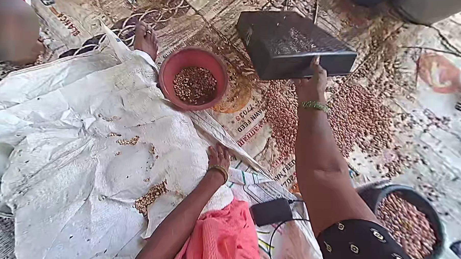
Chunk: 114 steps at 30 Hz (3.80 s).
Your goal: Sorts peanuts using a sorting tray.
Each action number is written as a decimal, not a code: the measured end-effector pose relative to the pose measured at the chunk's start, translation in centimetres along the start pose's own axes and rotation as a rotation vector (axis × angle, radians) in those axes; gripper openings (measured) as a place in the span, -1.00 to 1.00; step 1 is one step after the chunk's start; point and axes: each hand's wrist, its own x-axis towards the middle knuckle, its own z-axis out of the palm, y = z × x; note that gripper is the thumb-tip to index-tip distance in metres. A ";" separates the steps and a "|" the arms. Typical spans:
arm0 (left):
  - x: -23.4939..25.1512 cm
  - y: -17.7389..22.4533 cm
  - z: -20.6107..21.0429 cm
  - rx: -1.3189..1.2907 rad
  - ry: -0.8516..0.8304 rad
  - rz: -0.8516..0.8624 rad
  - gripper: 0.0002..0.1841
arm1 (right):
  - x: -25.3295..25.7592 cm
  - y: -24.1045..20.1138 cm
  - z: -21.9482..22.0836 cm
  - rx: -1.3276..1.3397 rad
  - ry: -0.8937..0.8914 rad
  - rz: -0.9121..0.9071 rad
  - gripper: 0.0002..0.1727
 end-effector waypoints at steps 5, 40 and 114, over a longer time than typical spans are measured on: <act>2.4 -0.9 0.4 0.188 -0.340 -0.143 -0.01 | -7.0 -1.7 -11.3 -0.031 -0.003 0.056 -0.42; -4.8 -2.5 -18.6 -0.772 -0.190 0.083 0.07 | -35.6 2.2 -17.5 -1.085 -1.444 -0.680 -0.72; 7.0 14.4 -9.9 -0.506 0.305 0.440 -0.06 | 2.1 2.6 -37.5 -1.205 0.423 -0.359 -0.22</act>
